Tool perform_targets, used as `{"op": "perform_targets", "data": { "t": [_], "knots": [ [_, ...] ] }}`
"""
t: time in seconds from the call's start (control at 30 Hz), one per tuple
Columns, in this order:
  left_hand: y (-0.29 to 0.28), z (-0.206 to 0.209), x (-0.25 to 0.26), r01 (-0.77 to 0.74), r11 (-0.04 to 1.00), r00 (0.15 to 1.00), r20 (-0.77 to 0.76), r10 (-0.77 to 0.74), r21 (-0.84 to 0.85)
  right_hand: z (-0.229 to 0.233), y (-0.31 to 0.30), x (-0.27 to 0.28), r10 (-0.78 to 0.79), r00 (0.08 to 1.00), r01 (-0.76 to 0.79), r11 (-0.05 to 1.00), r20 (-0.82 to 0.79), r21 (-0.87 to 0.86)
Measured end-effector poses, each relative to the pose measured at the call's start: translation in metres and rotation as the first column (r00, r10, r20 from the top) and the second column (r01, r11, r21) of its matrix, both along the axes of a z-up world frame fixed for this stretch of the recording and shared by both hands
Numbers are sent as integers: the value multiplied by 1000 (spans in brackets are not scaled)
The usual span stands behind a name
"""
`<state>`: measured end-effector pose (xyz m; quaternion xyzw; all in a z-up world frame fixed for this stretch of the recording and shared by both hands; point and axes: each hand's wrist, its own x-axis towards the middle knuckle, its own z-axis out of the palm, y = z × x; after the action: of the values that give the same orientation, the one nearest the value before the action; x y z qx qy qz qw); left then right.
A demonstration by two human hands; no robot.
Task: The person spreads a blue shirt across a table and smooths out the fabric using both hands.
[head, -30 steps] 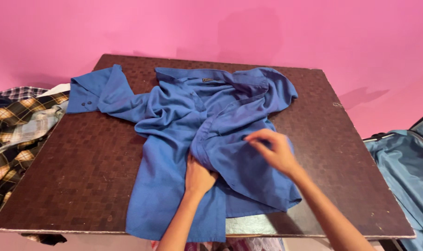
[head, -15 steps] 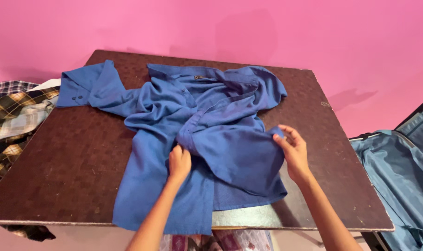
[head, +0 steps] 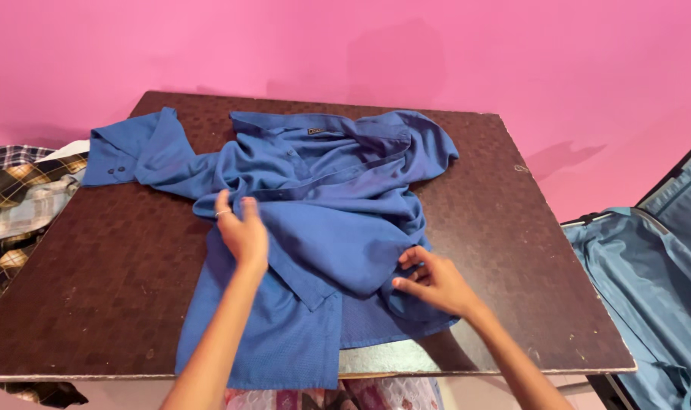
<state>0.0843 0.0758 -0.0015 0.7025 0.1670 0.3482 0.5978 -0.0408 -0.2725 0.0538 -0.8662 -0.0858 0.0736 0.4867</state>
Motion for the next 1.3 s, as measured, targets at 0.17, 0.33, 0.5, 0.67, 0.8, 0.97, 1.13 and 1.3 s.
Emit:
{"op": "perform_targets", "data": {
  "t": [0.17, 0.33, 0.5, 0.67, 0.8, 0.97, 1.13, 1.3],
  "knots": [
    [-65, 54, -97, 303, 594, 933, -104, -346, 745, -36, 20, -3, -210, 864, 335, 918, 457, -211],
    [-98, 50, -130, 447, 247, 787, -246, -565, 860, -51, 28, 7, -402, 769, 482, 875, 497, -37],
    [-105, 20, -117, 459, 338, 813, -235, -532, 821, -41, 16, 7, -507, 802, 493, 860, 314, 130],
    [-102, 40, -116, 506, 460, 755, -116, -646, 729, 7, -15, -7, -471, 620, 549, 832, 627, 82],
    [-90, 57, -113, 594, 288, 631, -213, -746, 751, 46, -49, -31, -424, 510, 617, 786, 749, 25],
    [-77, 62, -108, 544, 104, 547, -258, -796, 833, 58, -93, -54, -244, 363, 702, 706, 899, -92],
    [-83, 66, -127, 668, 257, 493, -156, -856, 699, 50, -137, -69, -388, 626, 694, 672, 676, -257],
    [-93, 77, -132, 985, -105, 2, -620, -785, 136, 54, -181, -56, -442, 895, 320, 547, 58, -774]
  ]
}}
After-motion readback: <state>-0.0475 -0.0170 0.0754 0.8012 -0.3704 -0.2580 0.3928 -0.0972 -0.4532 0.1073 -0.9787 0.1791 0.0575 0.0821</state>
